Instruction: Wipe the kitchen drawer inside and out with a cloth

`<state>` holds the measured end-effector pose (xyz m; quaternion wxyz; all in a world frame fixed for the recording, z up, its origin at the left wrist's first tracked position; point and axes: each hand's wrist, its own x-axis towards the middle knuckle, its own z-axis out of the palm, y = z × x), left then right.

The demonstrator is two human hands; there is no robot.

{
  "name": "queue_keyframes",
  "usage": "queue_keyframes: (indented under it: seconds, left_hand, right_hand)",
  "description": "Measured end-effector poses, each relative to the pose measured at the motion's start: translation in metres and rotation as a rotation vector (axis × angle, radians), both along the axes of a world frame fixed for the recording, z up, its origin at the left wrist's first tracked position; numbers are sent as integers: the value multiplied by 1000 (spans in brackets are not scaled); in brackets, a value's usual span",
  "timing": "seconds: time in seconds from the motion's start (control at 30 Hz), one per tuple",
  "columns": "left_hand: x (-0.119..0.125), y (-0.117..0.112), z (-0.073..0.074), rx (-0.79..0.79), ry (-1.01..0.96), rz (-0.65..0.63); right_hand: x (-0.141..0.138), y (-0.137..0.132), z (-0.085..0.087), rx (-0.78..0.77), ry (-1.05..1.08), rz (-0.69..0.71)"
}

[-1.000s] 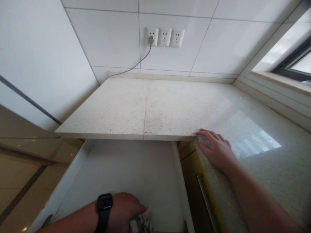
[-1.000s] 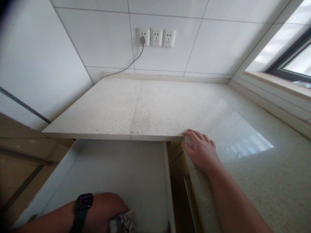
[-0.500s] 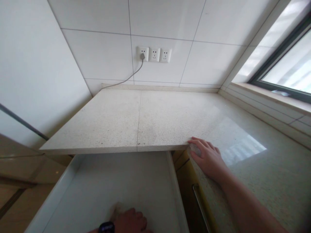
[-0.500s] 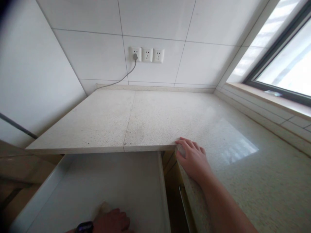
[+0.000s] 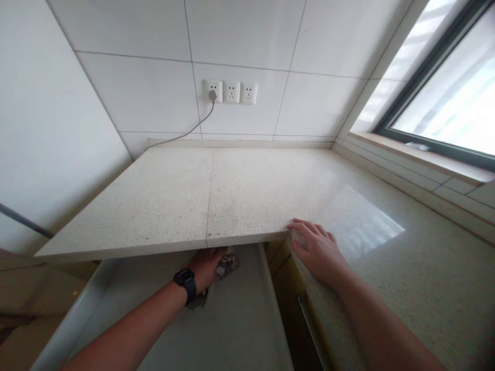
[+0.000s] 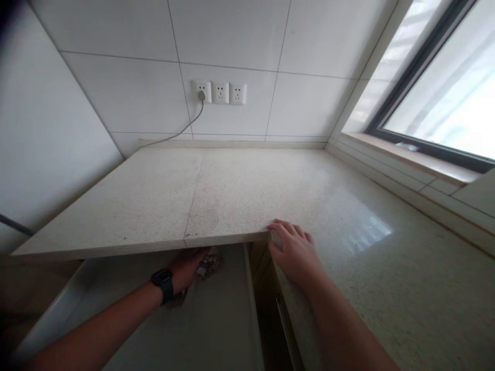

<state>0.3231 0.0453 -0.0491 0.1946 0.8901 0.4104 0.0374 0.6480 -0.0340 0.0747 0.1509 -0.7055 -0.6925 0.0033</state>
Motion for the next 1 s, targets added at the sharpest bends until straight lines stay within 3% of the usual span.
queue_keyframes:
  seconds: [0.07,0.13,0.3,0.37,0.43,0.53,0.63,0.73,0.8,0.9,1.0]
  left_hand:
    - [-3,-11,-3,16,47,-34]
    - [-4,-39,-11,62,116,-106]
    - [-8,-123,-50,169,60,-417]
    - [-10,-139,-63,171,62,-617]
    - [-12,-141,-64,171,50,-660]
    - [-17,-125,-42,90,14,-633]
    - [-28,-107,-5,-100,-118,-407]
    - [-41,-99,28,-447,-553,-55]
    - [-47,-98,41,-707,-849,113]
    - [-48,-102,50,-1060,-1188,203]
    - [-39,-107,50,-1248,-1369,116]
  right_hand:
    - [0,0,-1,3,1,1]
    - [1,0,-2,7,1,3]
    - [4,2,-5,1,-7,9]
    - [6,3,-6,0,-15,14]
    - [6,3,-7,4,-25,18]
    - [8,2,-8,7,-38,28]
    - [6,2,-8,44,-66,46]
    - [-5,1,-6,148,-85,90]
    - [-21,-1,-4,173,-19,175]
    - [-57,-9,-1,1,281,347]
    - [-96,-25,4,-295,651,417]
